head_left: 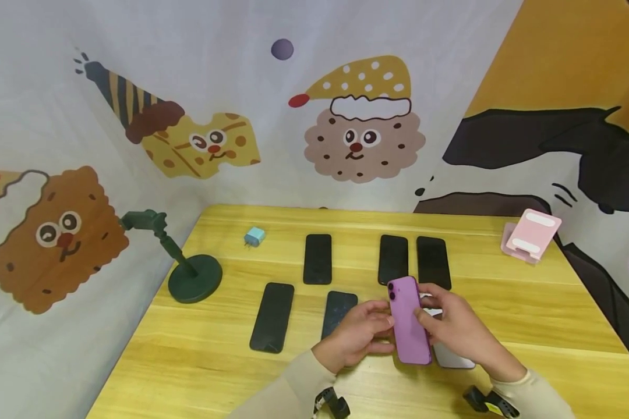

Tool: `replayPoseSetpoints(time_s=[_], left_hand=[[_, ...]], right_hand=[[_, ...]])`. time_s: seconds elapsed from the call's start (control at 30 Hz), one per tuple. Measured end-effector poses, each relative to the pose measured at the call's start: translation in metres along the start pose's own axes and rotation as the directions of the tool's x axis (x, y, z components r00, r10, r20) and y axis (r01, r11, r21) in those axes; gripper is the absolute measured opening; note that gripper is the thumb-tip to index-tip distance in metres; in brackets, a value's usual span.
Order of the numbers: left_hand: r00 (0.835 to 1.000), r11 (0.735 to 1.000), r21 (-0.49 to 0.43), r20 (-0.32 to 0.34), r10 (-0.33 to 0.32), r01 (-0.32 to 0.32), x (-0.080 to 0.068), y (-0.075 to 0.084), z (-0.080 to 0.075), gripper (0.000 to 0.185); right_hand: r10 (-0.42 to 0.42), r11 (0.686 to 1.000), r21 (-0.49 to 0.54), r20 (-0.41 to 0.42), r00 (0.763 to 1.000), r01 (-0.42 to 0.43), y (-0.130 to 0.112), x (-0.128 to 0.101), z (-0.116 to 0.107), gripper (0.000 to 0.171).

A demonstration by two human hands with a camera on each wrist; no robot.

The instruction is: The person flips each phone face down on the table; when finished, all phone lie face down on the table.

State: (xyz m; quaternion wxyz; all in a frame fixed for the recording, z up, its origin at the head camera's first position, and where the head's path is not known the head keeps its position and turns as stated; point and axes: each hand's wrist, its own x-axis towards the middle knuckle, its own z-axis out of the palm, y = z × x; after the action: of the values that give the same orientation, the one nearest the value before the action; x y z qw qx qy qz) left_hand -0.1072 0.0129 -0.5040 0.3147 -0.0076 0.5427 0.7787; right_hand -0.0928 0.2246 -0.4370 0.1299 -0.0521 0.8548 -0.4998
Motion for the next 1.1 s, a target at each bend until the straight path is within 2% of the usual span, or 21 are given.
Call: replayPoseSetpoints(time_s=[0.13,0.27,0.37,0.47,0.57,0.67,0.77,0.83,0.9,1.03,1.1], left_hand=[[0.999,0.999,-0.034,0.031,-0.013,0.014,0.001,-0.001,0.000,0.031],[1.000,0.999,-0.034,0.016,0.001,-0.001,0.001,0.000,-0.001,0.026],[0.999,0.999,0.039,-0.033,0.023,-0.022,-0.001,0.001,0.000,0.028],[0.994,0.987,0.152,-0.092,0.063,-0.049,-0.004,0.002,0.002,0.033],[0.984,0.961,0.269,-0.141,0.104,-0.063,-0.007,0.003,0.002,0.039],[0.978,0.926,0.371,-0.160,0.136,-0.068,-0.010,0.005,0.002,0.046],[0.976,0.881,0.466,-0.147,0.160,-0.074,-0.012,0.008,0.002,0.055],[0.975,0.842,0.534,-0.133,0.176,-0.079,-0.012,0.009,0.002,0.060],[0.973,0.777,0.623,-0.110,0.202,-0.091,-0.012,0.011,0.002,0.065],[0.966,0.617,0.780,-0.070,0.250,-0.103,-0.011,0.013,0.001,0.068],[0.963,0.558,0.823,-0.055,0.263,-0.105,-0.011,0.014,0.000,0.068]], right_hand=[[-0.039,0.999,0.011,0.001,0.999,0.039,-0.005,0.000,0.000,0.055],[-0.047,0.999,0.027,-0.003,0.999,0.047,-0.004,0.001,0.001,0.055],[-0.020,0.999,0.042,-0.011,1.000,0.021,0.001,0.002,0.002,0.057],[0.007,0.998,0.068,-0.020,1.000,-0.006,0.010,0.004,0.003,0.059],[0.033,0.994,0.104,-0.027,0.999,-0.030,0.021,0.006,0.006,0.061],[0.055,0.991,0.123,-0.031,0.998,-0.051,0.030,0.007,0.009,0.062],[0.076,0.990,0.124,-0.034,0.997,-0.072,0.037,0.008,0.012,0.060],[0.084,0.989,0.121,-0.032,0.996,-0.080,0.039,0.009,0.013,0.059],[0.077,0.991,0.111,-0.024,0.997,-0.074,0.042,0.011,0.016,0.058],[0.067,0.996,0.061,-0.032,0.997,-0.065,0.049,0.014,0.020,0.051],[0.066,0.998,0.023,-0.048,0.997,-0.065,0.051,0.016,0.021,0.048]])
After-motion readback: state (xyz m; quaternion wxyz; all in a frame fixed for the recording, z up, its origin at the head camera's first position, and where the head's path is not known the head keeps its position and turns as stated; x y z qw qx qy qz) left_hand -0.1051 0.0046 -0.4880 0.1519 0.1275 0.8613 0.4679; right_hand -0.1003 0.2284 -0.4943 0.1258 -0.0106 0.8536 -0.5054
